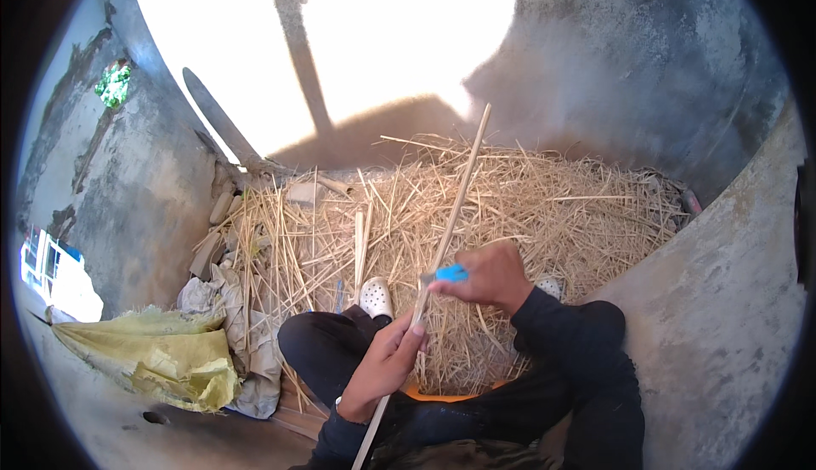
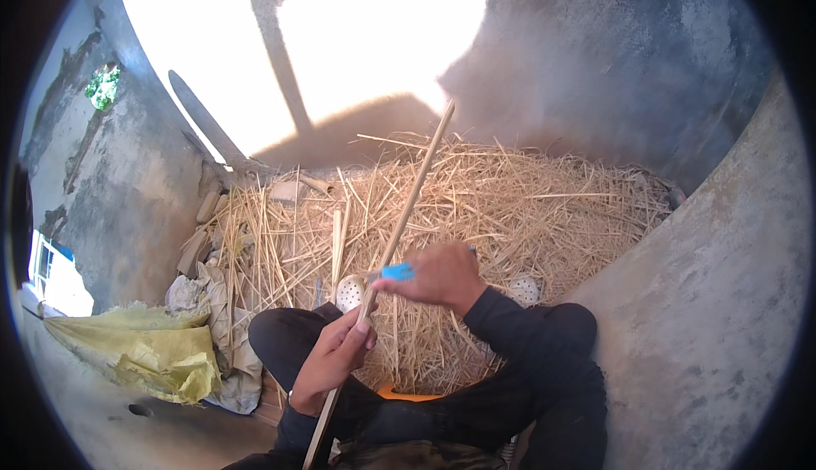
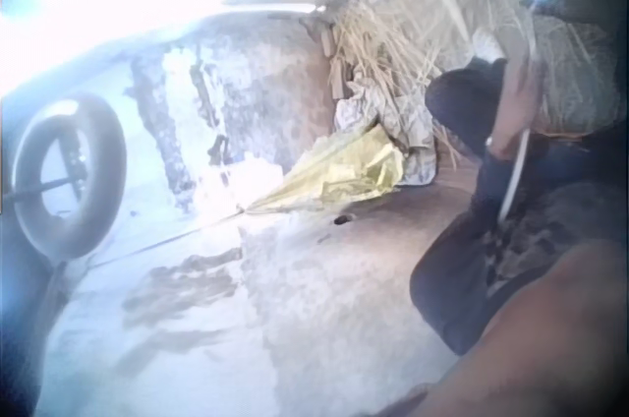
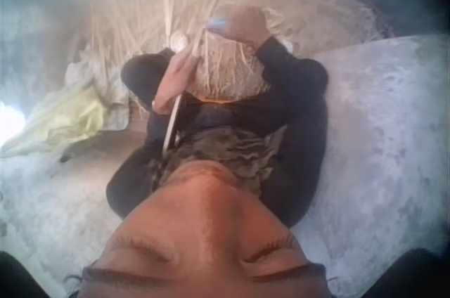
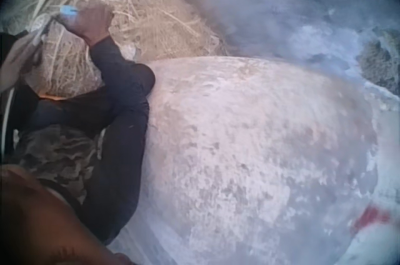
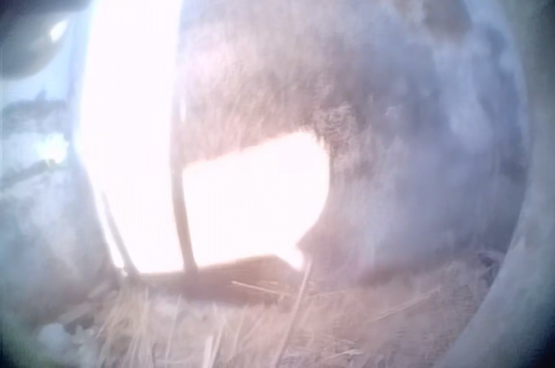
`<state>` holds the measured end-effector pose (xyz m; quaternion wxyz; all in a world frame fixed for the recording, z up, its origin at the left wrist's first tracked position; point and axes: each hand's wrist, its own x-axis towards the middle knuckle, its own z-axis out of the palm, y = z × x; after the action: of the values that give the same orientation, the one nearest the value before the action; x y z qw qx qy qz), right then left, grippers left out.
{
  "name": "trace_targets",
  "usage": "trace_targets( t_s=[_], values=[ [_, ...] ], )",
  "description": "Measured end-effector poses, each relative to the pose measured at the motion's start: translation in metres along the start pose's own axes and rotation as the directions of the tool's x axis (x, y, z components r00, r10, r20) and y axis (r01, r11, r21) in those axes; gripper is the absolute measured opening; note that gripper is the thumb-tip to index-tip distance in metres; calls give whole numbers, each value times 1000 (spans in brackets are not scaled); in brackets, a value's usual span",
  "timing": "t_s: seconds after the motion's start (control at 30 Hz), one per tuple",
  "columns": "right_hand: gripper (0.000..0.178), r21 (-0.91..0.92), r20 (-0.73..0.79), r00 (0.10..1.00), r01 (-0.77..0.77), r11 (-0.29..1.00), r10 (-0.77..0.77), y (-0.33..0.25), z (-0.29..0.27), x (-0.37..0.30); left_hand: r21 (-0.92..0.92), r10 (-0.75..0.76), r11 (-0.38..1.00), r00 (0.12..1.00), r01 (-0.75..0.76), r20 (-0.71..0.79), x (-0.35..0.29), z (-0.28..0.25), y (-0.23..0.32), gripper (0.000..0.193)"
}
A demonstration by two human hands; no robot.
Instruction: The person sits on a straw-covered floor and uses a blue utility knife to shave the surface of a long bamboo pole. They hold the pole with their left hand and scrape along its length with the knife in their right hand, creating wood shavings.
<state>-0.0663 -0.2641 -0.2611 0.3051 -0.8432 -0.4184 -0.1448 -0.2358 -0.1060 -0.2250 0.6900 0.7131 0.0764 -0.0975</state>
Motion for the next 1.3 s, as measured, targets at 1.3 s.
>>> trace_targets(
  t_s=[1.3],
  values=[
    [80, -224, -248, 919, -362, 905, 306, 139, -32, 43, 206, 26, 978, 998, -38, 57, -49, 12, 2, 39]
  ],
)
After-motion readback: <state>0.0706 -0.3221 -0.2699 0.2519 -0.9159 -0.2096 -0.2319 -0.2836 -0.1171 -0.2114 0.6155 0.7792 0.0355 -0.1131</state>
